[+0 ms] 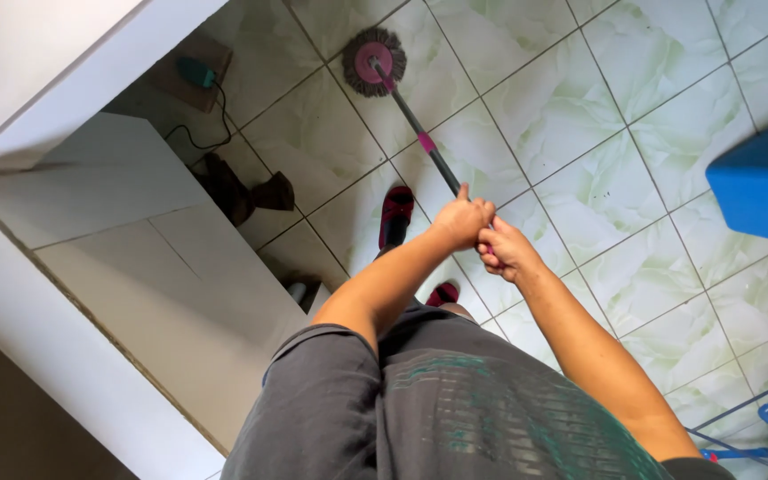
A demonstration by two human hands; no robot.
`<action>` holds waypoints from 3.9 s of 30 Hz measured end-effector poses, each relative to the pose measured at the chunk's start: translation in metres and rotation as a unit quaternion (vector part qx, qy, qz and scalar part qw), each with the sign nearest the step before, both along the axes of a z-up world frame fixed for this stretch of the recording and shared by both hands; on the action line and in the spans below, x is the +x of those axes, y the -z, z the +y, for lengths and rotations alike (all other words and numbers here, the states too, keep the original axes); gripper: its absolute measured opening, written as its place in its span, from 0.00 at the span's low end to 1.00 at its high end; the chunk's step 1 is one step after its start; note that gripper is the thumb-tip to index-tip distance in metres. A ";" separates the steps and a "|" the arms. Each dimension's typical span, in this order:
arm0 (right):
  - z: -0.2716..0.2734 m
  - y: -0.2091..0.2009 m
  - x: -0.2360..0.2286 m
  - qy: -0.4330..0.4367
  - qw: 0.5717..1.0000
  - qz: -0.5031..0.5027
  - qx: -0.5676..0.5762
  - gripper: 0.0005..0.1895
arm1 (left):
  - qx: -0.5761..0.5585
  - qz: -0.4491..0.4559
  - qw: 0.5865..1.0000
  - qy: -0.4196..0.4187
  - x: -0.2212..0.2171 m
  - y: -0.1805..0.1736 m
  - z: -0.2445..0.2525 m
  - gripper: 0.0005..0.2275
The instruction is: Mopping the tiled floor in a water storage and filtration area.
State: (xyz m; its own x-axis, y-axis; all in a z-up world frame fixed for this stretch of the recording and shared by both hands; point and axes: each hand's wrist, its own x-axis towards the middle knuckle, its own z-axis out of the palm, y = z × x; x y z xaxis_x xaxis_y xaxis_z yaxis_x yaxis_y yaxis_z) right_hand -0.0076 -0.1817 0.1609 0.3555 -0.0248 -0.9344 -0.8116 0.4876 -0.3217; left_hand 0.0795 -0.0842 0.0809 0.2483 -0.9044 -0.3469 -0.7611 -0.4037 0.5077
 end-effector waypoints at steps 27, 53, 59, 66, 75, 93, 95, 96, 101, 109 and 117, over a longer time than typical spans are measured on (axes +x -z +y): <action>-0.064 -0.026 -0.307 0.106 0.991 -0.012 -0.086 0.05 | 0.063 -0.021 0.973 0.220 -0.249 -0.053 -0.107 0.16; -0.185 0.027 -0.006 -0.022 0.993 -0.014 -0.115 0.03 | 0.052 -0.023 0.998 0.012 0.001 0.015 -0.193 0.15; -0.180 0.063 0.074 0.007 0.996 -0.067 -0.064 0.03 | 0.068 0.010 0.997 -0.037 0.091 0.036 -0.185 0.17; -0.173 0.034 0.084 -0.006 0.997 -0.069 -0.031 0.05 | 0.065 0.011 0.994 -0.084 0.095 0.046 -0.179 0.16; -0.277 0.004 -0.118 0.002 0.997 -0.057 -0.060 0.03 | 0.061 -0.005 0.995 0.078 -0.090 0.016 -0.293 0.15; -0.339 0.017 -0.172 -0.009 0.993 -0.061 -0.104 0.03 | 0.061 -0.030 0.995 0.079 -0.148 0.003 -0.349 0.16; -0.344 0.020 -0.140 -0.011 0.992 -0.071 -0.100 0.03 | 0.063 -0.016 0.996 0.067 -0.118 -0.002 -0.348 0.17; -0.345 0.021 -0.123 -0.010 0.992 -0.083 -0.097 0.03 | 0.064 -0.006 0.996 0.058 -0.100 -0.005 -0.347 0.18; -0.344 0.005 -0.035 -0.022 0.993 -0.059 -0.095 0.03 | 0.005 0.025 0.999 -0.036 -0.027 0.005 -0.345 0.19; -0.314 0.029 0.068 -0.015 0.995 -0.045 -0.084 0.02 | 0.005 -0.021 1.000 0.002 0.078 0.017 -0.314 0.17; -0.300 0.042 0.163 0.072 0.995 -0.018 0.069 0.15 | -0.011 -0.034 0.999 -0.002 0.169 0.059 -0.288 0.14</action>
